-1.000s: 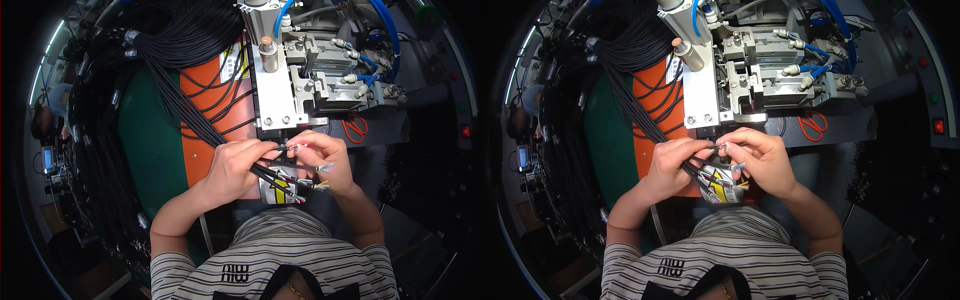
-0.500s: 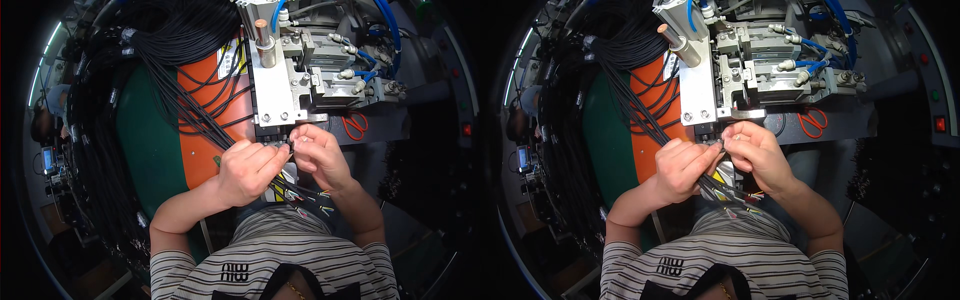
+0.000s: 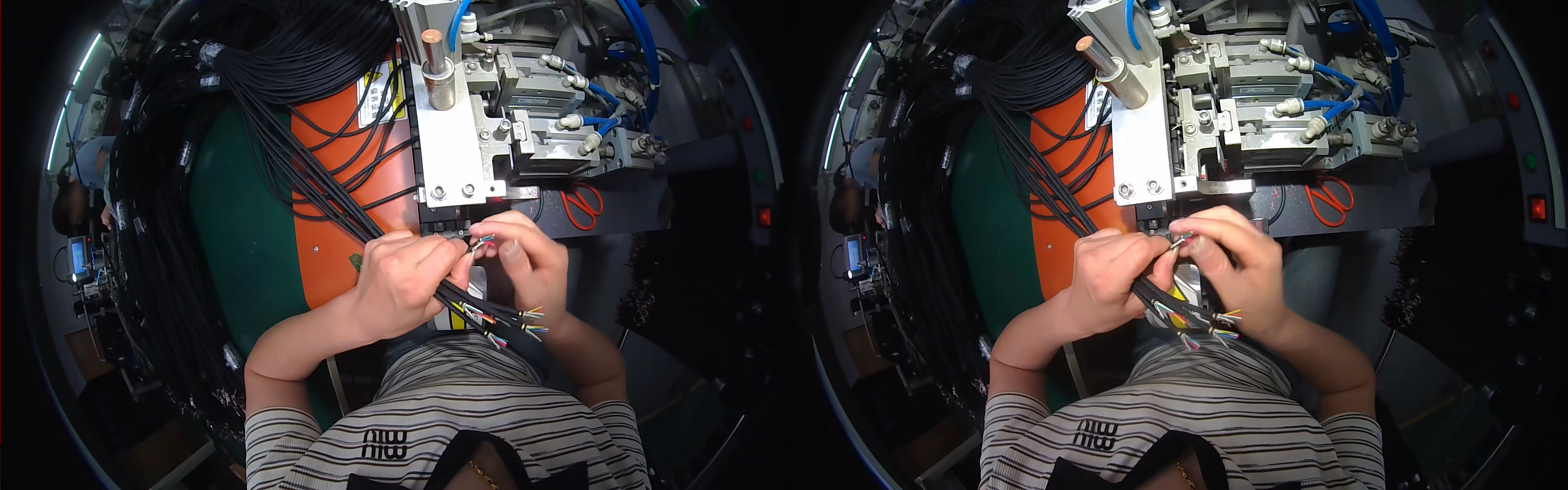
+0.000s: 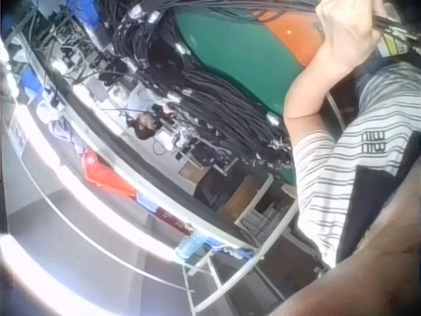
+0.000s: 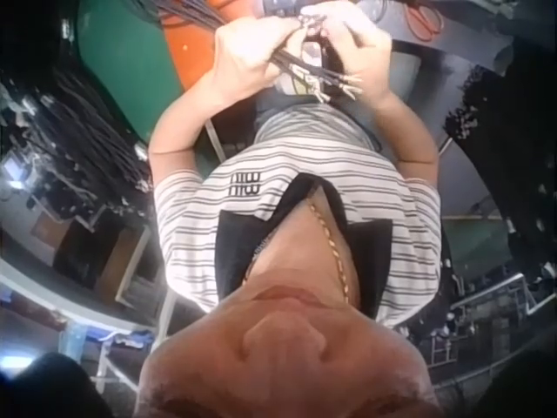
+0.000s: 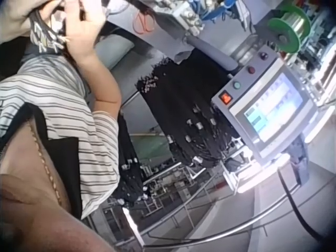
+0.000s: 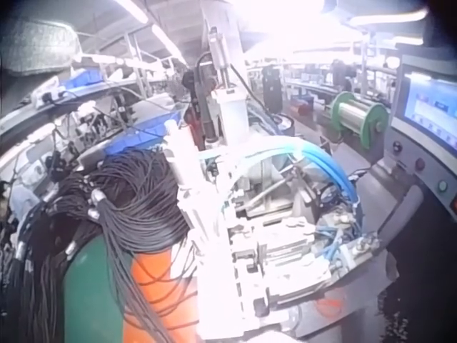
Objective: Assembling multi-pin electrical connectors by manually inserting individual wires into a connector housing at a factory workstation.
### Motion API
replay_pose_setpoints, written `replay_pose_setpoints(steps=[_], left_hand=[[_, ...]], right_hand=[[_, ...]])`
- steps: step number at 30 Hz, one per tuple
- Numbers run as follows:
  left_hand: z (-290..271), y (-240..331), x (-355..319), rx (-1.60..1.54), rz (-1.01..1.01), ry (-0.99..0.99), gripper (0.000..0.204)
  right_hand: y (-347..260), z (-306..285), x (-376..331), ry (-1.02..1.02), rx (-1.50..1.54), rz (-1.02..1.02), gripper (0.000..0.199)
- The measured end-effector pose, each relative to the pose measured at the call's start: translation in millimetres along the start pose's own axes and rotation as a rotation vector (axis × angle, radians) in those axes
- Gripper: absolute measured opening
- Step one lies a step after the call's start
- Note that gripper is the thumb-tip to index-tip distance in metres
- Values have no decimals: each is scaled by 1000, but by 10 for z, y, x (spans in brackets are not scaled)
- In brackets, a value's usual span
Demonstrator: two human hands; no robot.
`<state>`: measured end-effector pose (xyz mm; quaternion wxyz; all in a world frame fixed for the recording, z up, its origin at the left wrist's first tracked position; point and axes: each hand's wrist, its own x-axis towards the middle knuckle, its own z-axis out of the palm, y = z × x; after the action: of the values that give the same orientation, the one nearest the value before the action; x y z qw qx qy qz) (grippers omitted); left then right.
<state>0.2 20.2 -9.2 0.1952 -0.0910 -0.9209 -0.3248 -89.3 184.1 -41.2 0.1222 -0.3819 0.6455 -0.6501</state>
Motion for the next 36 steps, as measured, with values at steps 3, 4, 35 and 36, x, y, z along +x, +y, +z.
replay_pose_setpoints(steps=[3, 4, 35, 36], left_hand=[[0, -4, 9, -41, -15, -7, 11], [-1, -12, 9, -59, -23, -11, 12], [-11, -12, -68, 202, -9, -148, 50], [-20, -3, -60, 190, -23, -162, 50]], right_hand=[[27, -76, 47, -90, 586, 390, 20], [22, -111, 66, -90, 587, 390, 20], [-43, -146, 152, -192, -622, -93, 5], [-43, -142, 148, -186, -622, -93, 5]])
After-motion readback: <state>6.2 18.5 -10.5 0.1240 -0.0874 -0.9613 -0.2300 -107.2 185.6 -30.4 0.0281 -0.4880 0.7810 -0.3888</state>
